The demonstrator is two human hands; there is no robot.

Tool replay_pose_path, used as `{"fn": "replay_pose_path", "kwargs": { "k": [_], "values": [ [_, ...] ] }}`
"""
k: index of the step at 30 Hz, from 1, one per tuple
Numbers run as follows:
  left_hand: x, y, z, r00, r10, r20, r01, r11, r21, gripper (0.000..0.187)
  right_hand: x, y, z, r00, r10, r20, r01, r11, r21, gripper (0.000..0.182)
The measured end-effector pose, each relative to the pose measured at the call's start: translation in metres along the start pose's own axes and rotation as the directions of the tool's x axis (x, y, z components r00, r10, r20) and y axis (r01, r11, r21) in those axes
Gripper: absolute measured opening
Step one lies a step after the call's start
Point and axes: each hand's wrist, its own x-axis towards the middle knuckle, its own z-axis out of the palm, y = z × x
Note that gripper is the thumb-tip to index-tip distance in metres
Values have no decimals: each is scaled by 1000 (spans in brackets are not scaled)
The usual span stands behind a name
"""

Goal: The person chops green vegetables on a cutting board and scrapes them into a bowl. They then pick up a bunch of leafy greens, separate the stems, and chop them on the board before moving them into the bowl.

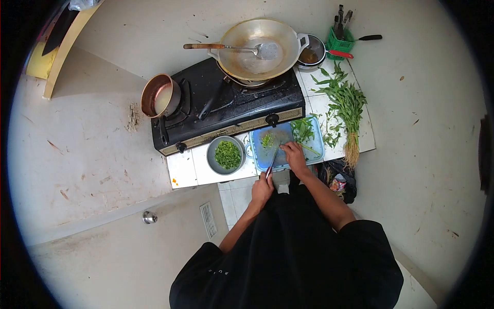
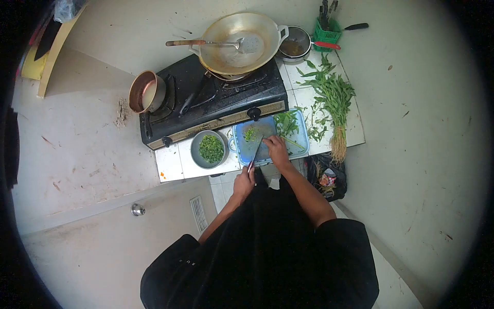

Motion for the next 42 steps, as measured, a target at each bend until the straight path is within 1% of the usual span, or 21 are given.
{"fn": "replay_pose_path", "kwargs": {
  "k": [3,5,6,8,10,14,17,20,21,23,25,27,28,29,30,31,34,35,37,40,42],
  "values": [
    [7,-1,-5,999,-17,-43,18,1000,26,37,2,-4,0,1000,-1,-1,1,1000,20,29],
    [17,5,-4,998,-19,-52,17,999,-43,38,4,-6,-3,998,-15,-60,15,1000,9,26],
    [20,10,-6,999,-24,-31,23,998,-50,36,6,-6,-4,997,-26,-69,26,1000,8,26],
    [21,17,-7,999,-12,-38,9,998,-58,36,4,-7,-1,996,0,-90,4,999,42,24],
    [20,19,-5,999,14,-36,-16,997,-70,35,5,-8,0,995,2,-96,1,999,35,23],
    [17,18,0,999,37,-22,-38,997,-68,35,2,-7,1,997,28,-76,-26,999,24,22],
    [28,21,2,999,49,-23,-50,998,-30,36,4,-9,-3,999,25,-40,-25,1000,5,23],
    [38,26,7,996,64,-65,-65,998,-4,37,3,-8,-2,1000,17,-24,-17,1000,3,25],
    [37,26,9,997,53,-59,-53,999,-9,37,4,-7,-2,1000,20,-11,-20,1000,4,25],
    [30,20,10,997,50,-62,-51,999,-9,38,4,-7,-2,999,-4,-43,3,1000,-6,24],
    [18,15,5,999,14,-38,-15,1000,-13,38,3,-5,0,1000,2,-9,-2,1000,-21,25],
    [5,4,4,999,30,-41,-30,1000,-4,36,1,-2,3,999,1,-48,-1,1000,-2,24],
    [6,-1,3,999,37,-36,-36,999,11,34,2,-4,3,1000,3,-29,-3,1000,0,24],
    [7,-5,4,999,24,-26,-24,1000,8,34,2,-6,3,998,5,-66,-4,1000,14,24],
    [10,-4,2,998,28,-49,-27,1000,13,33,3,-7,1,994,8,-105,-6,1000,25,23],
    [15,-1,2,997,33,-72,-32,999,17,32,3,-7,0,996,15,-94,-13,1000,22,23],
    [28,8,0,995,51,-81,-56,997,-57,34,1,-10,0,993,8,-121,-8,1000,-1,18],
    [26,12,1,996,37,-75,-42,997,-65,34,-2,-13,-1,994,9,-105,-10,1000,-1,18],
    [29,22,-4,998,9,-68,-15,997,-77,37,1,-14,1,988,65,-141,-67,998,-9,16],
    [26,24,-7,1000,-3,-18,2,997,-83,41,1,-15,2,989,100,-105,-101,995,0,14],
    [24,24,-5,1000,-7,-4,7,996,-86,41,2,-12,1,991,92,-98,-92,996,9,14]
  ]
}}
